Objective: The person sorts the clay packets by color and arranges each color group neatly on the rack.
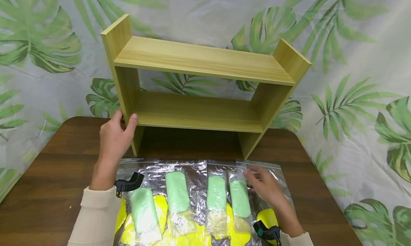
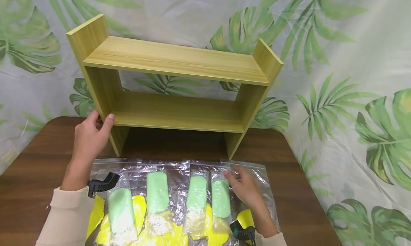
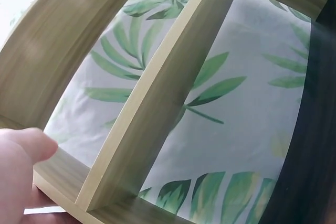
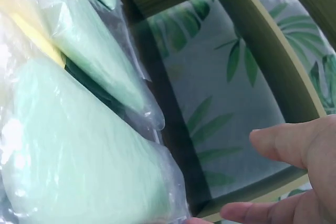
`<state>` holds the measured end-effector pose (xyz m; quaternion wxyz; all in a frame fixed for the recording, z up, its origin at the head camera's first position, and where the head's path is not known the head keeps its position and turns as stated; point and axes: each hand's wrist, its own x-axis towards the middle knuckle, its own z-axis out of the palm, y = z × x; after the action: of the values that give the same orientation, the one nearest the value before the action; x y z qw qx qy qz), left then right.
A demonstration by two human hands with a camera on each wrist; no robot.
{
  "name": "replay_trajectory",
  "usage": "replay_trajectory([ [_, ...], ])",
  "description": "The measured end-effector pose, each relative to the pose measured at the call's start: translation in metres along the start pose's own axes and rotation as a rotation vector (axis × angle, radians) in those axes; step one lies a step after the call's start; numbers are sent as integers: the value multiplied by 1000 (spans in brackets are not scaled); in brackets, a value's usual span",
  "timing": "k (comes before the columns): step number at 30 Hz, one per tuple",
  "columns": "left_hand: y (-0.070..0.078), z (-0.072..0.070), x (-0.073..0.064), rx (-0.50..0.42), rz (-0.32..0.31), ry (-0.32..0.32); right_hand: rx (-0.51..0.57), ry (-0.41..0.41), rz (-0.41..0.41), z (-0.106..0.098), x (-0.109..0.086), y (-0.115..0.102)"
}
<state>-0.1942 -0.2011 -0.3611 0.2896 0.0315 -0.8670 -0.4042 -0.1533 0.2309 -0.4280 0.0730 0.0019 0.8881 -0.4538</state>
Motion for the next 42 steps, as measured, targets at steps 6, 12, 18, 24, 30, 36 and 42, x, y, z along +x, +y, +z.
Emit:
replay_trajectory([
  [6,0,1,0,19,9,43,24,-21,28,2,2,4],
  [12,-3,3,0,37,21,58,68,-56,56,2,1,5],
  [18,-4,4,1,38,16,32,22,-78,125,2,0,8],
  [24,-5,4,2,58,2,36,-171,-77,139,6,-2,6],
  [30,-5,3,2,70,0,31,-258,-75,148,11,-4,4],
  [36,-5,3,2,66,7,35,-255,-65,143,13,-3,5],
  [42,-4,3,2,57,3,21,-217,-76,118,13,-1,7],
])
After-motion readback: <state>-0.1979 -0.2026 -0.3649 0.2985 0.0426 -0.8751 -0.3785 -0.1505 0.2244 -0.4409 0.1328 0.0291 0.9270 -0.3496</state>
